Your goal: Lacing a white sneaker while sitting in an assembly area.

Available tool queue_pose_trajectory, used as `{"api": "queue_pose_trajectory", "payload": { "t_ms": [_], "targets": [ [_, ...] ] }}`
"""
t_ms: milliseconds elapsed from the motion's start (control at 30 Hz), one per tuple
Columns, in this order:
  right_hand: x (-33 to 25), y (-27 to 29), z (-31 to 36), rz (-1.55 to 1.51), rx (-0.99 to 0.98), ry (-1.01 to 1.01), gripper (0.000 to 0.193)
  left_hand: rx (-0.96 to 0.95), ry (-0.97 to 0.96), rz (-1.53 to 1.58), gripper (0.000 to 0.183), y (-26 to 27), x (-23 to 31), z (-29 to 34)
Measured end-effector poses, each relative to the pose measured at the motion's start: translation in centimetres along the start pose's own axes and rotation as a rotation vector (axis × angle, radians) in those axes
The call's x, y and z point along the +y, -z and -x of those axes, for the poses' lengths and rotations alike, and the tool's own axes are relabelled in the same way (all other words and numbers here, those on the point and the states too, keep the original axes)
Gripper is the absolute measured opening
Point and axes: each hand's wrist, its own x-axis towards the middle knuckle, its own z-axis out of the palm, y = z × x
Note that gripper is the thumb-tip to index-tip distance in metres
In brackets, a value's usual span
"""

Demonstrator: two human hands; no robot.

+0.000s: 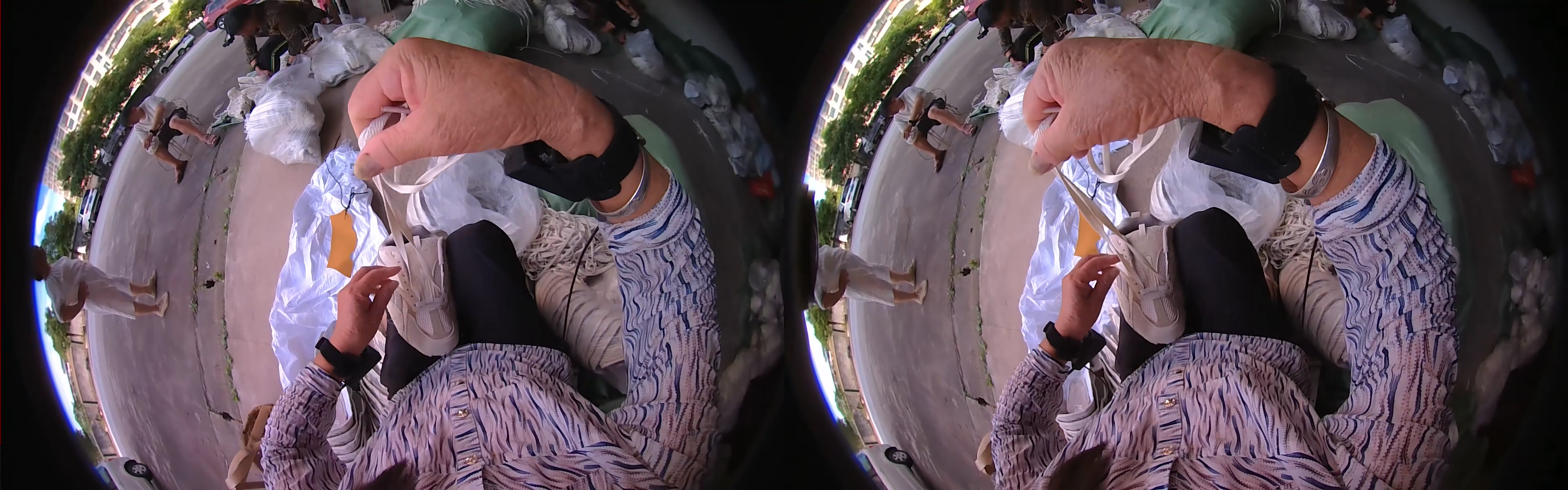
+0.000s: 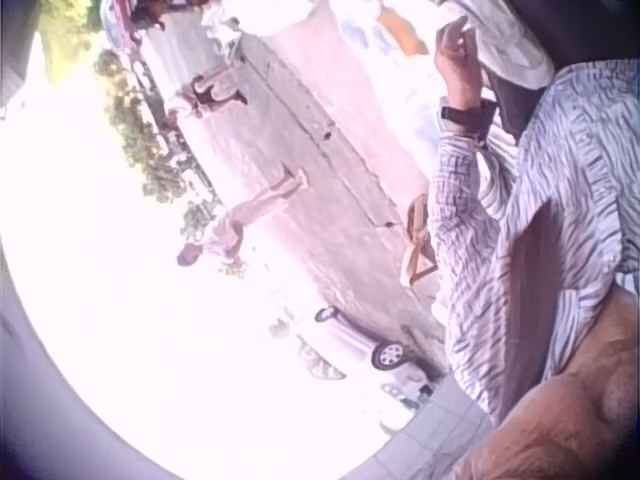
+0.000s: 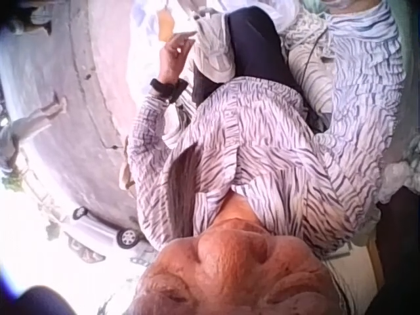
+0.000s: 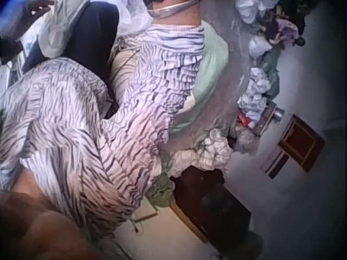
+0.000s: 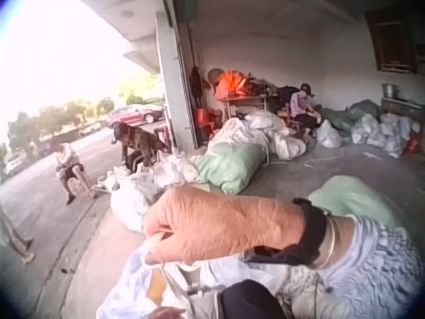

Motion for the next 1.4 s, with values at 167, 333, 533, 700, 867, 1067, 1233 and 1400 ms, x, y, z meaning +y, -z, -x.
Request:
{"api": "queue_pose_trajectory", "payload": {
  "t_ms": [167,333,533,700,867,1067,1233,1400],
  "targets": [
    [-1.6,-1.7,0.5,0.005,0.251,0.185,0.031,-0.391,-0.070,-0.249,0.024,-3.0,-0.1,-2.5],
    [-3.7,-1.9,3.0,-0.174,0.210,0.185,0.032,-0.163,0.186,0.038,0.017,-4.6,-0.5,-0.8],
    [-4.4,-0.4,8.9,-0.154,0.129,0.075,0.019,0.279,0.612,0.939,0.014,-3.8,-3.4,1.7],
    [-1.0,0.2,16.7,-0.473,0.389,-0.543,0.015,0.745,0.599,0.816,0.015,4.1,-6.0,3.2],
    [8.2,-4.1,24.9,-0.670,0.514,-1.081,0.018,0.853,0.517,0.933,0.019,9.7,-9.5,5.4],
    [13.7,-5.9,38.2,-0.510,0.459,-1.414,0.016,1.293,0.667,0.897,0.019,25.9,-21.2,13.7],
    [14.7,-2.7,47.6,-0.388,0.723,-1.667,0.017,1.466,0.870,0.505,0.032,42.8,-28.6,30.9],
    [15.1,-5.0,41.9,-0.397,0.484,-1.595,0.020,1.618,1.010,0.592,0.032,45.3,-28.9,35.6]
  ]
}}
